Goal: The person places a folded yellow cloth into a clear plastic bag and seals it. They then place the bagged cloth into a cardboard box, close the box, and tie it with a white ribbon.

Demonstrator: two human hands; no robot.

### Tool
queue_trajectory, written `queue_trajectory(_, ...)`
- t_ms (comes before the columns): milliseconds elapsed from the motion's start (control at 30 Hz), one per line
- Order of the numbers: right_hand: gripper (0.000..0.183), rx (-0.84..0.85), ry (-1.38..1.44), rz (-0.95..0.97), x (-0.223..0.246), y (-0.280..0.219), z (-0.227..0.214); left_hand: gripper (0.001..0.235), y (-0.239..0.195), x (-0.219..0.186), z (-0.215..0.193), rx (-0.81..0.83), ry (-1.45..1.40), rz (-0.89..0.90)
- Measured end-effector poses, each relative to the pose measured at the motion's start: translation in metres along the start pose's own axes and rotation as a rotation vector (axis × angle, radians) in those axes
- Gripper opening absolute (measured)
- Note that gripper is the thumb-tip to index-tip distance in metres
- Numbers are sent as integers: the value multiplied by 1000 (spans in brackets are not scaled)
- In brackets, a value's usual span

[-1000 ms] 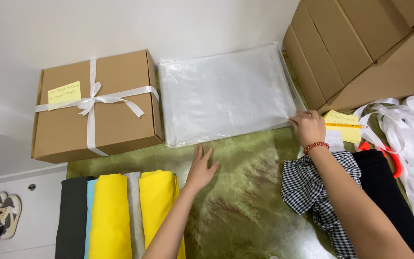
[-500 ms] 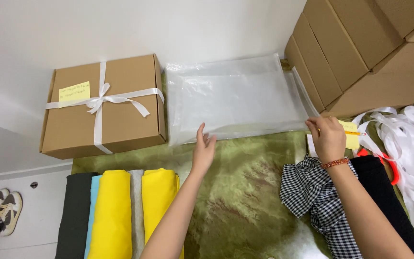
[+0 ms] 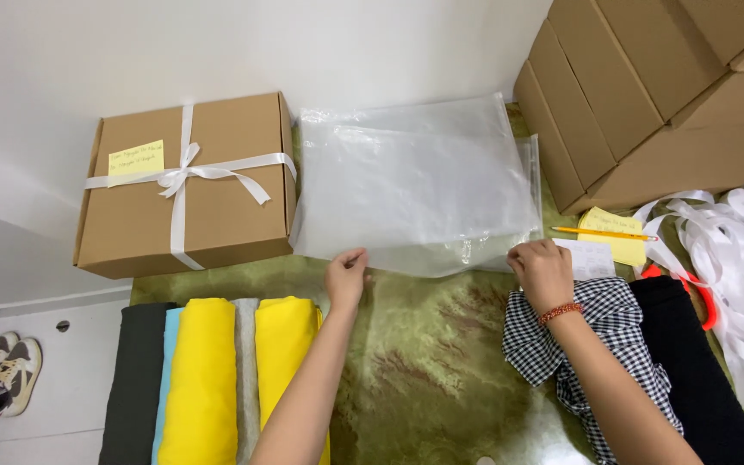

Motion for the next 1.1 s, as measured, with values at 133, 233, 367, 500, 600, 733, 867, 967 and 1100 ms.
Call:
queue_trajectory(133, 43, 274, -98, 42, -18, -5, 45, 23, -20, -4, -11, 42, -74, -25)
queue_trajectory(233, 23, 280, -100, 59, -23, -2, 61, 23, -18, -7, -7, 50, -84, -55)
queue_trajectory(367, 38, 160, -76, 71, -13, 26, 23, 30, -17, -26, 3, 81, -93, -24)
queue_trajectory(500, 51, 109, -111, 86, -23, 59, 40, 34, -13, -45, 13, 105, -90, -71)
queue_trajectory(600, 66, 91, 260, 261, -43, 65, 88, 30, -8, -45, 11, 92, -35, -138)
queue_trajectory(733, 61, 72, 448, 325, -49, 64, 86, 30, -5, -33, 6, 76, -1, -164)
queue_trajectory(867, 48, -64, 535, 529, -44, 73, 57, 30, -22, -45, 1, 101, -87, -162)
queue_trajectory(967, 46, -66, 366, 576, -64, 70, 68, 33, -25, -52, 2, 136, -100, -142)
queue_trajectory(1100, 50, -14, 262, 576, -88, 61, 92, 32, -25, -58, 5, 173, -52, -90)
Point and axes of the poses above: each hand's wrist, its own y-axis towards the middle knuckle, its own z-axis out of the palm, x = y × z, the point moved 2 cm from there along y, towards the middle knuckle, and after that the axes turned 9 degrees about -z, right-handed, at the moved point
